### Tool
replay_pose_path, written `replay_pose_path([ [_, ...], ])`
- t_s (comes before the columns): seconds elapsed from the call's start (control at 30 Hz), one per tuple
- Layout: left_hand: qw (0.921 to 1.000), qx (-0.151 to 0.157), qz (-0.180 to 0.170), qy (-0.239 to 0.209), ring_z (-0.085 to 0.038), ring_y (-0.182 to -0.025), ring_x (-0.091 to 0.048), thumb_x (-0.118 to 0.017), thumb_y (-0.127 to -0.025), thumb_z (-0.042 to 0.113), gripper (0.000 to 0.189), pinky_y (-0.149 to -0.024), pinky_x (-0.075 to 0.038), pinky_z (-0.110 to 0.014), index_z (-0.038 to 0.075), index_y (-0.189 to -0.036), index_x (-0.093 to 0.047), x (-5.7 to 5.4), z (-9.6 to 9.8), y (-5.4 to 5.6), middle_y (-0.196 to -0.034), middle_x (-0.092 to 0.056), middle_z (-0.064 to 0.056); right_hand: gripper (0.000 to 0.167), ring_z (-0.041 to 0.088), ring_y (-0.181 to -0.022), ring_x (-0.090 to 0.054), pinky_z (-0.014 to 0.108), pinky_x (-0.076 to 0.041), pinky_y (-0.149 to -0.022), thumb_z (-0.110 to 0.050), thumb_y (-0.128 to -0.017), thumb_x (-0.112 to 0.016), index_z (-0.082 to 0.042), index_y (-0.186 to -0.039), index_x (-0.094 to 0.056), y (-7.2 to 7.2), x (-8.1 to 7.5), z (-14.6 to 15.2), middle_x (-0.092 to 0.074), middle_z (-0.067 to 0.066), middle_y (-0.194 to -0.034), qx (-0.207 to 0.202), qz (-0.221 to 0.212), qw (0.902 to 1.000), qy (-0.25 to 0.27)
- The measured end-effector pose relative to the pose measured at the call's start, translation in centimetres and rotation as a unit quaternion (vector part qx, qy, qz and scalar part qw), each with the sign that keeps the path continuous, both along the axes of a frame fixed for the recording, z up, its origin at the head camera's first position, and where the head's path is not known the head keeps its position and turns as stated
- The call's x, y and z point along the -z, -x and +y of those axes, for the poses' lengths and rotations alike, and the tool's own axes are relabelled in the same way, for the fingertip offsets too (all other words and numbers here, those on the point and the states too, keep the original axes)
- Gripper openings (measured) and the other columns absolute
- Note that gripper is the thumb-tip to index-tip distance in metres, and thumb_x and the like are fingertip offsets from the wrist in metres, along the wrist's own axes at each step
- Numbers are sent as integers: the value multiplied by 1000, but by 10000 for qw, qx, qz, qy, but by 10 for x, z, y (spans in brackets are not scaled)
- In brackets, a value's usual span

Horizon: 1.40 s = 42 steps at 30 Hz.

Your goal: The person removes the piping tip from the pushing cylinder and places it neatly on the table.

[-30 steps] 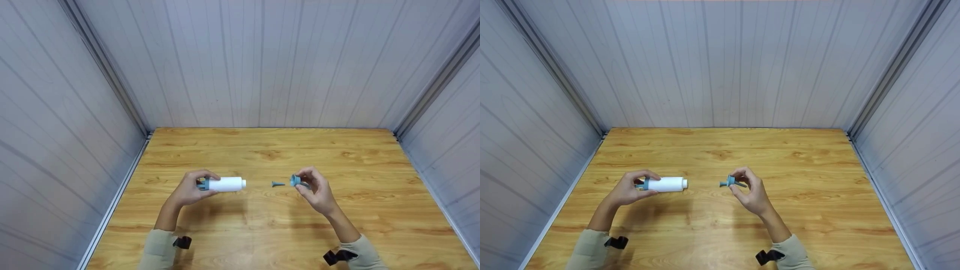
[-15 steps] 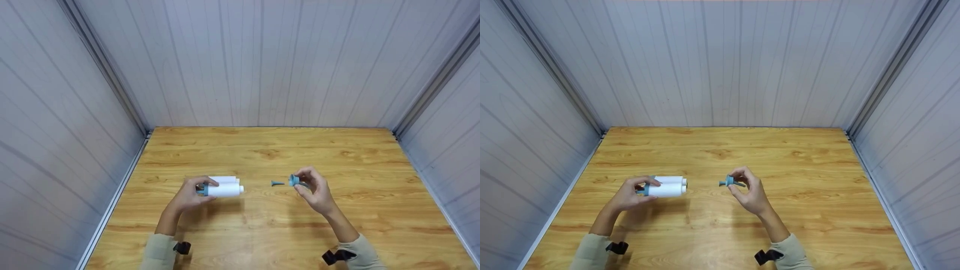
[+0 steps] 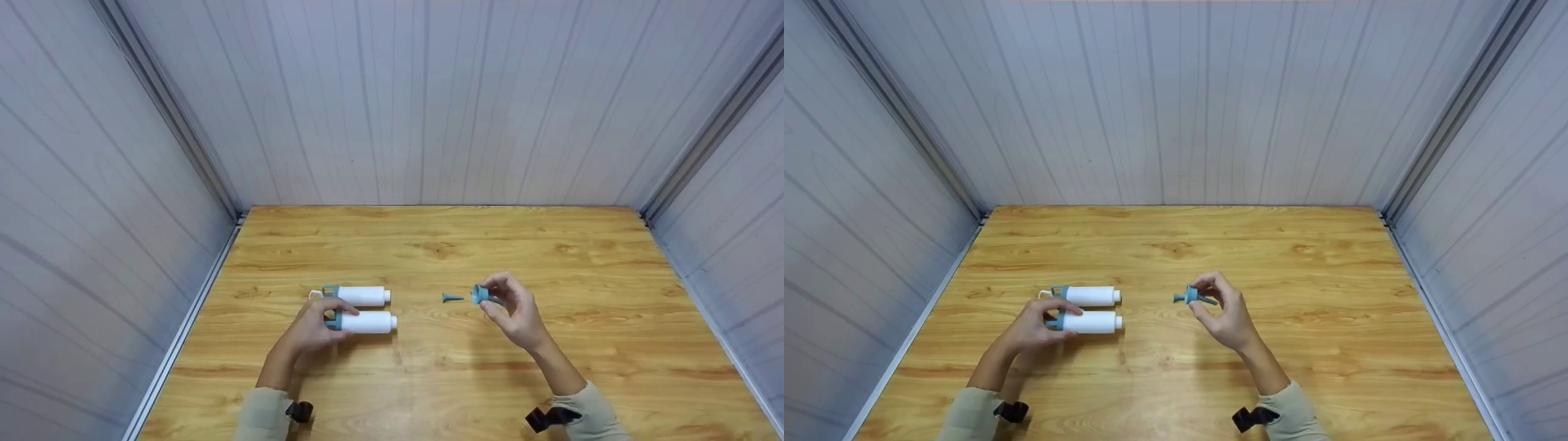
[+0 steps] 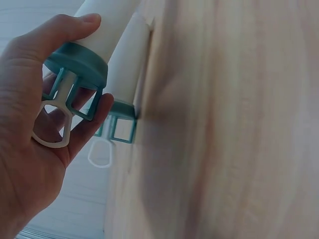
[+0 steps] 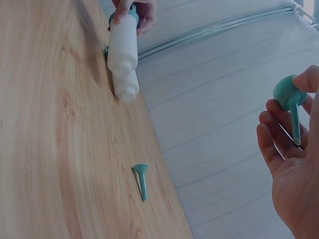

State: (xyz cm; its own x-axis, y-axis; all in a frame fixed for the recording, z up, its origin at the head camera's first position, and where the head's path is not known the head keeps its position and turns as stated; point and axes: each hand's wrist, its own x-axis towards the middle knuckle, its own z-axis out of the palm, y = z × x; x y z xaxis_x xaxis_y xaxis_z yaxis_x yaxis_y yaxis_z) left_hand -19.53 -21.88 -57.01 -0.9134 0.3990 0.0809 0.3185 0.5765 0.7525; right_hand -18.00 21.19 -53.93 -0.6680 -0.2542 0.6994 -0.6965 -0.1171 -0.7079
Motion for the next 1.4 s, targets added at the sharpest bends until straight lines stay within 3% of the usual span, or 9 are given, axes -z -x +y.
replay_pose_path([
  [0.4, 9988, -118, -415, 242, -28, -121, -71, -97, -88, 15, 29, -107, -58, -57, 24, -112, -83, 4, -3, 1, -130, -81, -6, 33, 3, -110, -73, 18, -62, -98, 34, -88, -56, 24, -119, -56, -1, -1, 0, -71, -6, -122, 52, -32, 10000, 9],
  [0.57, 9979, -134, -212, 605, -25, -111, -70, -97, -87, 15, 29, -99, -59, -51, 24, -111, -83, 3, -4, 2, -125, -82, -7, 32, 2, -110, -72, 17, -61, -99, 33, -89, -56, 24, -120, -56, -2, -2, -1, -71, -8, -122, 66, -119, 9999, -1],
  [0.73, 9962, -198, -160, 834, -22, -110, -67, -98, -87, 15, 29, -101, -57, -49, 23, -109, -81, 6, -4, 1, -123, -81, -7, 33, 3, -110, -72, 17, -61, -98, 34, -88, -55, 25, -120, -56, -1, -2, 0, -71, -7, -122, 24, -62, 10000, 33],
  [1.13, 9960, -285, -247, 814, -20, -109, -65, -96, -87, 12, 29, -99, -57, -47, 24, -110, -82, 7, -3, -1, -122, -79, -7, 32, 0, -111, -72, 17, -62, -98, 32, -89, -57, 23, -120, -56, -2, -1, 2, -71, -10, -123, 154, -163, 9997, -138],
  [1.4, 9971, -228, 20, 725, -21, -112, -68, -98, -84, 12, 34, -99, -59, -43, 21, -113, -84, 9, -5, -2, -123, -80, -8, 33, 3, -110, -73, 17, -62, -98, 33, -88, -56, 24, -120, -56, -1, -1, 1, -71, -5, -122, 48, -6, 10000, 52],
])
